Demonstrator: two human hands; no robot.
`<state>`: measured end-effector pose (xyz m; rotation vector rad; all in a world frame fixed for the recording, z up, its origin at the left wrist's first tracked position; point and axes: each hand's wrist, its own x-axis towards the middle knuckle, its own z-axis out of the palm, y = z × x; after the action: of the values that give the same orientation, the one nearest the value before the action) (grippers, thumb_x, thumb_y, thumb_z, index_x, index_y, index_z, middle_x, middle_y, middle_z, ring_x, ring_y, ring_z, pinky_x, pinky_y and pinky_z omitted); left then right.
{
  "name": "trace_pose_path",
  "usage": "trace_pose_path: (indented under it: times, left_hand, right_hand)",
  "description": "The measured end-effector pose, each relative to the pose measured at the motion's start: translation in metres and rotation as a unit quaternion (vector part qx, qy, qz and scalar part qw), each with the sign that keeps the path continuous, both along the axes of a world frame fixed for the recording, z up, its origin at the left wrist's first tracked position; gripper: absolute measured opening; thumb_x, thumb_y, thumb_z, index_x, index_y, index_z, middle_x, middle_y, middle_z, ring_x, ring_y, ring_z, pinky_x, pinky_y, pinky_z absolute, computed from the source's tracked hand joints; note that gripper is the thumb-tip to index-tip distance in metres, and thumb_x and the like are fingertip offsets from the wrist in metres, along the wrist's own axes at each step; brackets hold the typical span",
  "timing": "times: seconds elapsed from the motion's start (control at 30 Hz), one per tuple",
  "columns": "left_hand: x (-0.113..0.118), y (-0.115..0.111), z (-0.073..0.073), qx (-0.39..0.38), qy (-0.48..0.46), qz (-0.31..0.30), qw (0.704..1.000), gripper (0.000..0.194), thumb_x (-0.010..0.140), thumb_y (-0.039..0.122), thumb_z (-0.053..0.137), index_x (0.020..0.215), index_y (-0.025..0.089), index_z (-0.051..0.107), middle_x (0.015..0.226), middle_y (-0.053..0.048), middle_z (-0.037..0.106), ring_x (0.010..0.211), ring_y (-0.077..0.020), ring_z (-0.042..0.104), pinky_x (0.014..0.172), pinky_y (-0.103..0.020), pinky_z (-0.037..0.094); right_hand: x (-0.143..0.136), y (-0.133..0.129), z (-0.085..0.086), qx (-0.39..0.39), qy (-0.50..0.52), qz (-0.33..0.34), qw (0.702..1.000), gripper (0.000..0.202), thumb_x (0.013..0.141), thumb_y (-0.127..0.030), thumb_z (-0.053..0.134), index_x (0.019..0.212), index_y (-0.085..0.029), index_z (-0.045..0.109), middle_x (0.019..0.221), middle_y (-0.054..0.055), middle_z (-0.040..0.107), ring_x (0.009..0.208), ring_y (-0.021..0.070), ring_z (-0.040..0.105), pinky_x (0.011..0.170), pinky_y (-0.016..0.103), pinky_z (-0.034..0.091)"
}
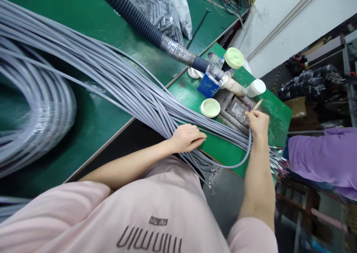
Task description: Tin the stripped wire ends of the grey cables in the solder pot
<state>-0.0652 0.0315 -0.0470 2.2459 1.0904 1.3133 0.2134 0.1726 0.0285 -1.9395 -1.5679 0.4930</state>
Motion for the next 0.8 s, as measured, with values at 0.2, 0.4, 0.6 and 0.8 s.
trace_pose_path:
  times: [0.2,0.4,0.6,0.8]
  left_hand:
    - [0.024,-0.001,0.021,-0.263,-0.311,-0.089,0.909,0.03,0.086,0.042,0.063,0.096,0.014,0.068,0.07,-0.002,0.063,0.059,-0.0083,0.054,0.057,-0.022,0.043]
    - [0.072,-0.005,0.042,-0.352,-0.53,-0.204,0.744,0.052,0.069,0.048,0.078,0.104,0.014,0.061,0.084,-0.005,0.065,0.072,-0.0111,0.063,0.066,-0.025,0.051]
    - [0.085,-0.013,0.059,-0.387,-0.568,-0.198,0.699,0.035,0.077,0.043,0.072,0.094,0.014,0.062,0.062,0.002,0.061,0.05,-0.0091,0.058,0.049,-0.02,0.045]
    - [0.071,-0.009,0.059,-0.238,-0.48,-0.105,0.838,0.023,0.08,0.038,0.071,0.084,0.016,0.069,0.071,-0.001,0.062,0.062,-0.0084,0.056,0.062,-0.021,0.047]
  right_hand:
    - [-0.057,-0.091,0.037,-0.01,0.309,0.105,0.945,0.019,0.071,-0.029,0.072,0.062,-0.018,0.059,0.047,-0.005,0.049,0.04,0.0079,0.04,0.041,0.022,0.032]
    - [-0.091,-0.146,0.035,-0.013,0.445,0.097,0.89,0.018,0.074,-0.026,0.07,0.063,-0.018,0.058,0.047,-0.005,0.048,0.04,0.0066,0.04,0.04,0.019,0.031]
    - [-0.096,-0.166,0.02,0.004,0.495,0.071,0.866,0.025,0.081,-0.032,0.067,0.066,-0.019,0.052,0.047,-0.008,0.044,0.038,0.0052,0.039,0.038,0.017,0.032]
    - [-0.097,-0.201,0.005,-0.013,0.538,0.087,0.838,0.034,0.087,-0.035,0.06,0.119,-0.024,0.055,0.052,-0.008,0.054,0.035,0.0066,0.039,0.036,0.018,0.032]
